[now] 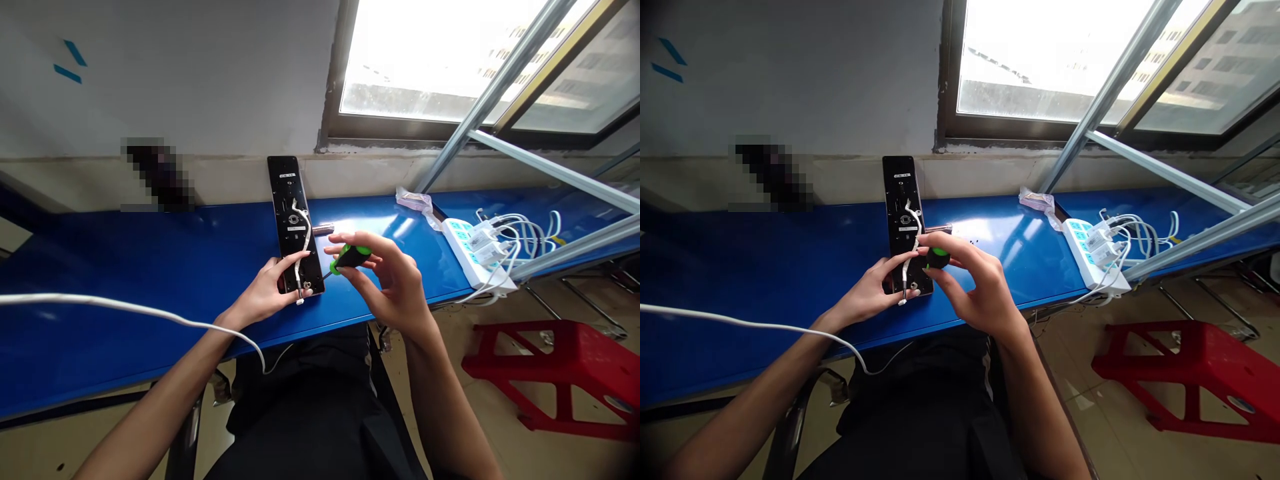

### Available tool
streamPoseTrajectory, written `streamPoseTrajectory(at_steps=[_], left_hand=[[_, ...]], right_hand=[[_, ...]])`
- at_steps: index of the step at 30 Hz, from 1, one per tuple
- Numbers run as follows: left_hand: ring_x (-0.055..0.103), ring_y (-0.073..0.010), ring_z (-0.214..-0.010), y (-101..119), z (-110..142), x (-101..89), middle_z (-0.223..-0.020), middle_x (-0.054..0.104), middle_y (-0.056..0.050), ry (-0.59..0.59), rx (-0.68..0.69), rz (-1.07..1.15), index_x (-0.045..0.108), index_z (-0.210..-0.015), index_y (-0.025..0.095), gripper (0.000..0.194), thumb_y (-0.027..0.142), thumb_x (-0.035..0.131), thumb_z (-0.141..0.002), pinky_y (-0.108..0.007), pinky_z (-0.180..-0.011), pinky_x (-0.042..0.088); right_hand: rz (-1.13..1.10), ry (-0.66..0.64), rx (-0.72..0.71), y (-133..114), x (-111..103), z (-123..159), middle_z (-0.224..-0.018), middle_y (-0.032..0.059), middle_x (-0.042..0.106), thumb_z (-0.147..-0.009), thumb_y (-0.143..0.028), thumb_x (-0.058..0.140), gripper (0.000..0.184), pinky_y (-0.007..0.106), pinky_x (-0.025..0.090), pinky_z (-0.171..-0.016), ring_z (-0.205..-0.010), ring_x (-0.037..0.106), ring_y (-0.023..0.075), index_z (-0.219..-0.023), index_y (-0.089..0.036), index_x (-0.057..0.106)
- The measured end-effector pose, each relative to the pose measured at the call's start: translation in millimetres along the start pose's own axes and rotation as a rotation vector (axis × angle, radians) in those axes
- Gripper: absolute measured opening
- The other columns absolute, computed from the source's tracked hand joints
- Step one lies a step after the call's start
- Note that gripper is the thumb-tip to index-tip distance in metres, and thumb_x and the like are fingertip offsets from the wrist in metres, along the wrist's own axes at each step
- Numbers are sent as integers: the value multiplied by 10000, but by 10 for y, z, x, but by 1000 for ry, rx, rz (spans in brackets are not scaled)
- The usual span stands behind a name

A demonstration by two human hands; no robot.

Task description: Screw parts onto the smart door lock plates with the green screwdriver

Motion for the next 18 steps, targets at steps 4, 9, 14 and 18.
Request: streamPoseTrajectory(at_steps=[4,9,14,18], left_hand=[[616,-287,-1074,-11,0,6,-1199,595,-73,3,-12,-14,438,-1574,445,809,600,776,-855,-446,-953,544],[623,-289,-1068,-24,-4,18,-1186,603,-73,18,7,-18,441,-1576,415,808,607,764,-861,-452,-957,551],[621,-289,-1056,-14,-8,9,-1178,597,-74,11,11,-23,433,-1581,419,807,596,760,-865,-453,-956,552],[627,-265,-975,32,-10,-13,-1117,586,-65,1,-11,-76,438,-1581,421,802,581,760,-865,-433,-918,559]], right_hand=[[12,83,-51,39,39,71,-1278,28,744,-890,-39,733,581,406,697,-881,-1087,779,223,-1376,-341,629],[94,156,-134,37,140,120,-1254,-1,764,-868,-28,751,629,375,720,-871,-1055,791,207,-1387,-363,634],[112,221,-73,42,174,122,-1256,-11,765,-872,-49,757,604,393,728,-836,-1057,795,221,-1373,-364,636],[116,224,-79,51,195,92,-1274,-6,752,-893,-57,733,591,378,719,-885,-1050,793,198,-1387,-358,611]])
Point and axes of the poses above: each hand's wrist, its own z-axis away from the middle knuckle, its own x-axis out of the palm, y = z × x, the point moved 2 cm from there along -z, towards the middle knuckle
